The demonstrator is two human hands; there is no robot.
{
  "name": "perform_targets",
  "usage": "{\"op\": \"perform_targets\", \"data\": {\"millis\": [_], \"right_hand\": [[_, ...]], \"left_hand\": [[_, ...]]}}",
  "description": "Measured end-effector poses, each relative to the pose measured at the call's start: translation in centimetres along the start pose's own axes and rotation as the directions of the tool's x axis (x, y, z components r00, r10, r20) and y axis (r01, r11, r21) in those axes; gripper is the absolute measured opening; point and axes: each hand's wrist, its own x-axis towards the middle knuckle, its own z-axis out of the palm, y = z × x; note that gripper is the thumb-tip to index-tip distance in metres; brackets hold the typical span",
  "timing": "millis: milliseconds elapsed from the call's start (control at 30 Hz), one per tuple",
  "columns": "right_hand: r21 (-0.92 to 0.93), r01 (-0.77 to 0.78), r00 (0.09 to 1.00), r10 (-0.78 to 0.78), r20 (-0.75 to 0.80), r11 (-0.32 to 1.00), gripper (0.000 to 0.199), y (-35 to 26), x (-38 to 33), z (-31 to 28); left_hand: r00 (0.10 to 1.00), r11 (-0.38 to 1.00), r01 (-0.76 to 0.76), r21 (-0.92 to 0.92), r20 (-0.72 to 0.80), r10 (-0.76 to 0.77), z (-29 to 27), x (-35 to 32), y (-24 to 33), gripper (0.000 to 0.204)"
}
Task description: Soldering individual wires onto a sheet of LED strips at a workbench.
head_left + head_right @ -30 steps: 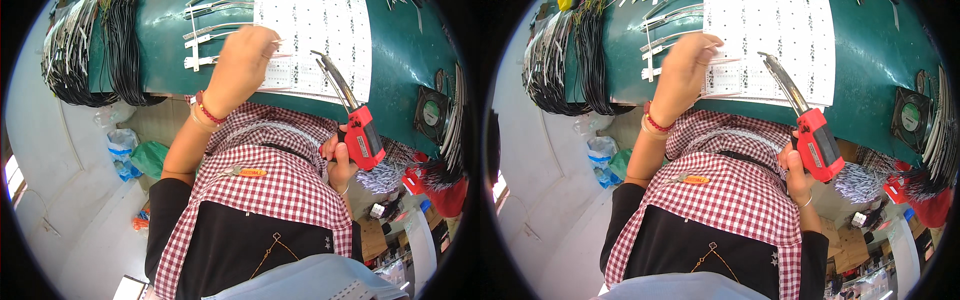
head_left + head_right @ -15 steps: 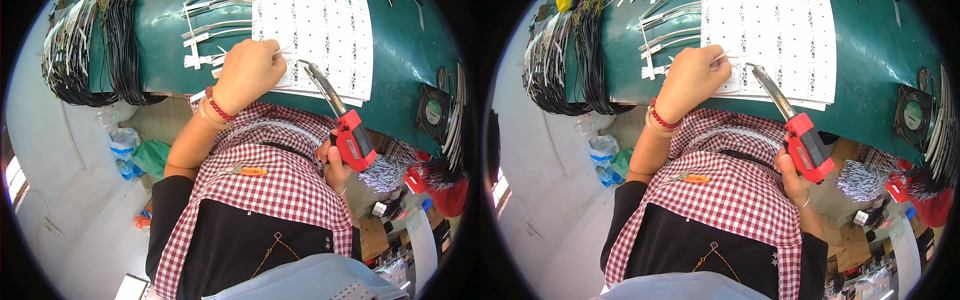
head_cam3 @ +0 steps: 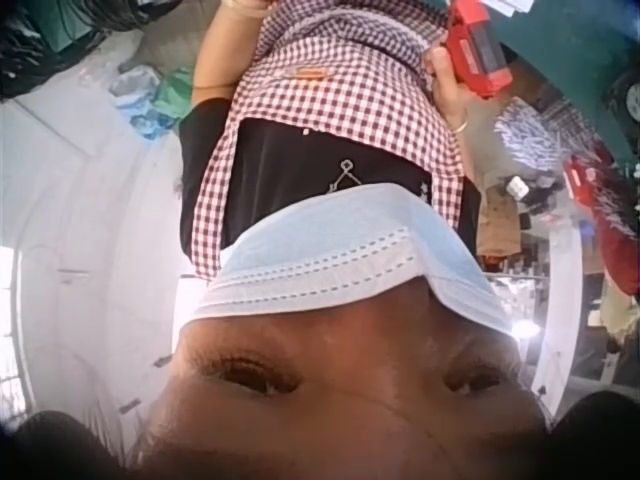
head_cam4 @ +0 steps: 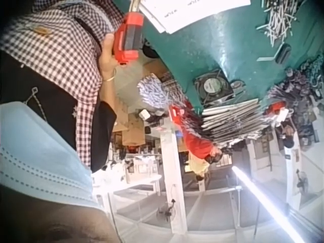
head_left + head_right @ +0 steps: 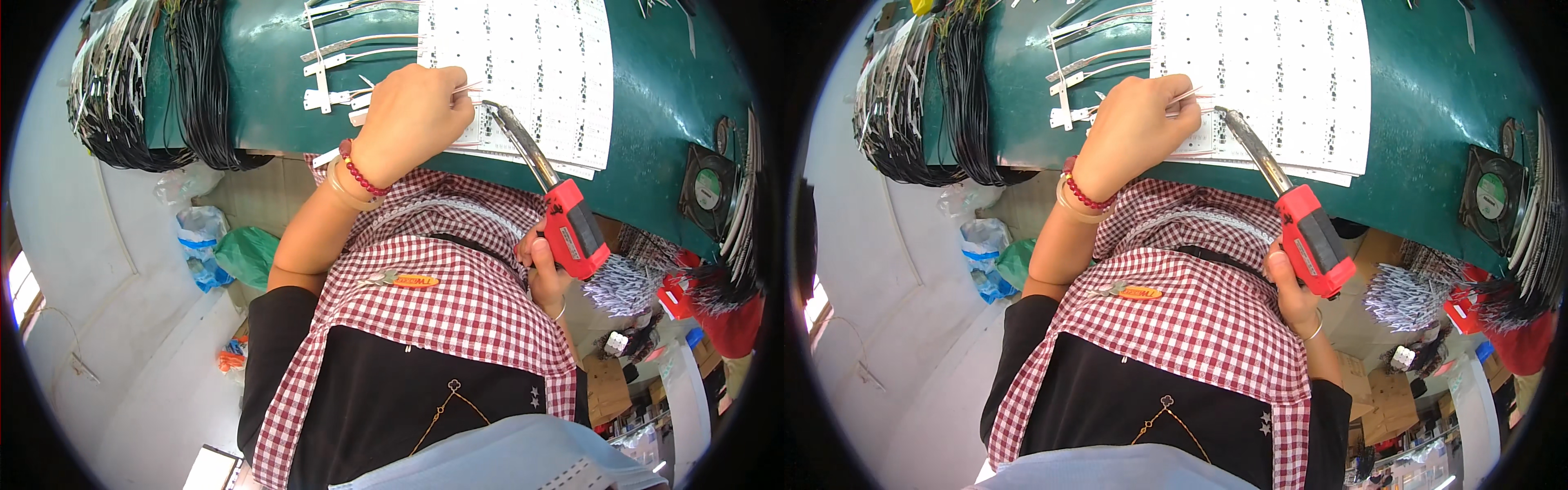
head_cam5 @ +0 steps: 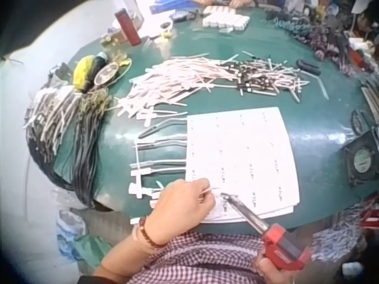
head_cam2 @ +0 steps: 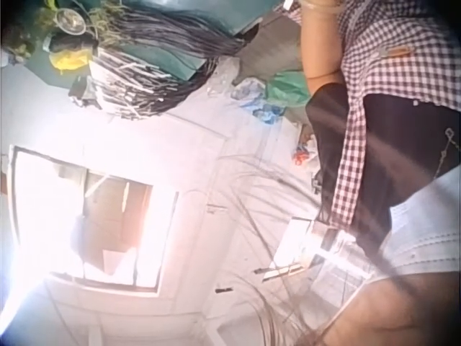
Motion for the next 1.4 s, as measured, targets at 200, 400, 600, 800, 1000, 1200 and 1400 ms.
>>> {"op": "perform_targets", "data": {"millis": [200,400,600,800,1000,1200,1400], "right_hand": [[-0.077,0.014,0.992,-0.004,0.129,0.997,0.03,0.3,0.0,-0.6],[-0.005,0.01,0.999,-0.01,-0.052,1.0,0.03,-0.4,-0.4,0.5],[0.018,-0.004,0.999,0.004,0.032,1.0,0.03,0.5,-0.7,-0.3],[0.009,-0.02,0.999,0.02,-0.039,1.0,0.033,0.3,-0.9,0.8],[0.059,0.109,0.993,-0.106,-0.044,0.992,0.038,-0.4,-0.3,0.6],[0.074,0.122,0.992,-0.12,-0.026,0.99,0.037,-0.6,0.1,0.5],[0.073,0.119,0.993,-0.118,-0.022,0.99,0.036,-1.1,0.6,0.7]], "left_hand": [[1.0,1.0,0.002,0.024,0.007,-0.003,-0.1,0.1,-0.1,0.019],[1.0,0.999,0.009,0.053,0.028,-0.011,-0.4,0.2,0.3,0.017],[0.999,0.994,-0.011,0.109,0.032,0.007,-0.5,0.4,0.4,0.015],[0.999,0.988,-0.018,0.151,0.043,0.011,-0.3,0.3,0.4,0.013],[0.998,0.98,-0.029,0.199,0.058,0.018,-0.6,0.1,0.6,0.013],[0.98,0.987,-0.149,-0.065,0.127,0.156,-1.6,-0.5,-0.1,0.013],[0.967,0.932,0.053,-0.359,0.253,0.043,-3.1,0.2,-0.2,0.011]]}}
